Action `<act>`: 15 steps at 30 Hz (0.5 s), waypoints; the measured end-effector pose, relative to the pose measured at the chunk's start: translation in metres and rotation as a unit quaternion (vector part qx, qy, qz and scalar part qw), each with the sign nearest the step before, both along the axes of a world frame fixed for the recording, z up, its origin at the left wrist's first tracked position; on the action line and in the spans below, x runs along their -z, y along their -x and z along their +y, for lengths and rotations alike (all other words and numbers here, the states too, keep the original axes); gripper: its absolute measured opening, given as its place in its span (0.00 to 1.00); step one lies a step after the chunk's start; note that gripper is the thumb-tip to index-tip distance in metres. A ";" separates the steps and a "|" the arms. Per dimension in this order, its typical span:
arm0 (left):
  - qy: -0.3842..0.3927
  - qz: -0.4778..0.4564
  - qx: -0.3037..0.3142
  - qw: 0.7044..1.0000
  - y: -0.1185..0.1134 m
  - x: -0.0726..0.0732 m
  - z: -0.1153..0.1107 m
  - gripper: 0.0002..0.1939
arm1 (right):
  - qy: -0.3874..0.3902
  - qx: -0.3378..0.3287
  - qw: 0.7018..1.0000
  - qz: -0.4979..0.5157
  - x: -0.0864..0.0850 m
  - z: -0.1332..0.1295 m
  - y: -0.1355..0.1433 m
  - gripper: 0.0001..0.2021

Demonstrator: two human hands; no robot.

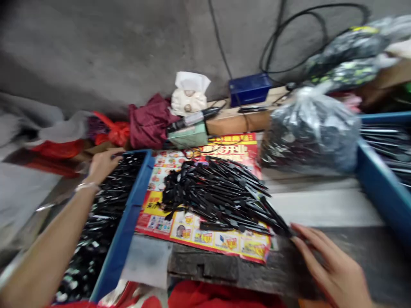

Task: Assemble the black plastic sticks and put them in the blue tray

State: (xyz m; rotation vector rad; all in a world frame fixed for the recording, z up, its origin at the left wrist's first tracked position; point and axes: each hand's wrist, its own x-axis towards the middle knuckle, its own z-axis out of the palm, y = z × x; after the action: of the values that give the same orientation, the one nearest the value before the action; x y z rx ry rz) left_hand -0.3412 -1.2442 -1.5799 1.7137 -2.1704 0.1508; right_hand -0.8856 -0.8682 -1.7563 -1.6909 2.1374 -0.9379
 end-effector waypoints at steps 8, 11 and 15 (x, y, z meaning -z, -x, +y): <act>0.018 0.083 -0.028 0.996 0.061 -0.006 0.067 0.17 | -0.037 0.002 0.999 0.033 -0.042 -0.056 -0.029 0.17; -0.033 0.171 0.010 0.985 0.095 0.003 0.121 0.10 | -0.077 -0.020 0.996 0.027 -0.044 -0.069 -0.035 0.11; -0.084 0.192 0.107 0.972 0.120 0.030 0.179 0.08 | -0.103 -0.018 0.994 0.005 -0.046 -0.077 -0.033 0.08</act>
State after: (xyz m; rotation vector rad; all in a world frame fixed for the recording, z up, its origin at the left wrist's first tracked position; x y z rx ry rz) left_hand -0.4616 -1.0652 -1.6104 1.4322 -2.0967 -0.3998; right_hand -0.8528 -0.9452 -1.7104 -1.6294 2.1212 -0.6736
